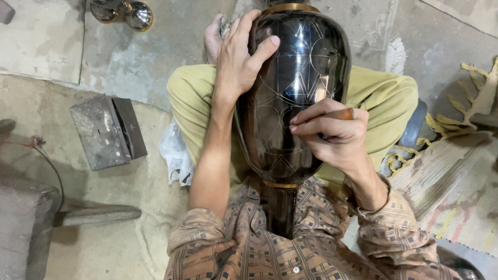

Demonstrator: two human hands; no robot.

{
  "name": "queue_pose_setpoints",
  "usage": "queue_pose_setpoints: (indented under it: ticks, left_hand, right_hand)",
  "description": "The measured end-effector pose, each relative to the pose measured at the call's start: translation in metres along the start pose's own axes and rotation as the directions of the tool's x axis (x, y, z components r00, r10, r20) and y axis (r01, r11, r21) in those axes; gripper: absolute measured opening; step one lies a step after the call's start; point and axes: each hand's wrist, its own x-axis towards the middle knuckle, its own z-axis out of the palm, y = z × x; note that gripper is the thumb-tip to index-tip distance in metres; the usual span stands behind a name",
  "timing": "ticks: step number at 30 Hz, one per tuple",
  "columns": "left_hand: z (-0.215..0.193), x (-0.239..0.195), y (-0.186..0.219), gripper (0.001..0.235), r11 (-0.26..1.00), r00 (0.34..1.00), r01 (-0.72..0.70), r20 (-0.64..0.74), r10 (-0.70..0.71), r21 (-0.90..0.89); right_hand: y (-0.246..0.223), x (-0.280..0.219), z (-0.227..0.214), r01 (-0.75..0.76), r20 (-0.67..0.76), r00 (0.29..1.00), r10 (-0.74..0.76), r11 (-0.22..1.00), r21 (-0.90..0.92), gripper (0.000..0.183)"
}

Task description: The person sits cross-legged on the floor and uses a small handheld engraving tool to carve a geometric pattern into the surface of a dark vase. They hold the vase steady with their left hand while carefully guiding the tool with their right hand to create fine lines.

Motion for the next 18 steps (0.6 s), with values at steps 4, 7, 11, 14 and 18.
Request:
queue_pose_setpoints:
  ticks: [4, 7, 11, 14, 18]
  left_hand:
    - [-0.001, -0.001, 0.002, 0.073, 1.0, 1.0, 0.021, 0.013, -0.021, -0.001]
    - [-0.001, 0.0, 0.0, 0.073, 1.0, 1.0, -0.006, 0.014, 0.006, 0.016]
    - [0.001, 0.0, -0.003, 0.073, 1.0, 1.0, -0.004, 0.024, 0.004, 0.005]
    - [0.002, 0.0, -0.005, 0.073, 1.0, 0.999, -0.005, 0.037, 0.005, 0.005]
    - [0.002, 0.001, -0.006, 0.072, 1.0, 0.999, -0.019, 0.036, 0.018, 0.008]
  right_hand:
    - [0.003, 0.001, -0.009, 0.003, 0.069, 0.998, -0.005, 1.0, 0.029, 0.025]
    - [0.007, -0.001, -0.011, 0.025, 0.082, 0.996, -0.029, 0.999, 0.048, 0.027]
    - [0.009, -0.004, -0.013, 0.017, 0.088, 0.996, -0.023, 0.998, 0.066, 0.027]
    - [0.01, -0.007, -0.014, 0.004, 0.093, 0.996, -0.011, 0.997, 0.074, 0.026]
    - [0.01, -0.009, -0.017, -0.012, 0.109, 0.994, 0.003, 0.997, 0.082, 0.027]
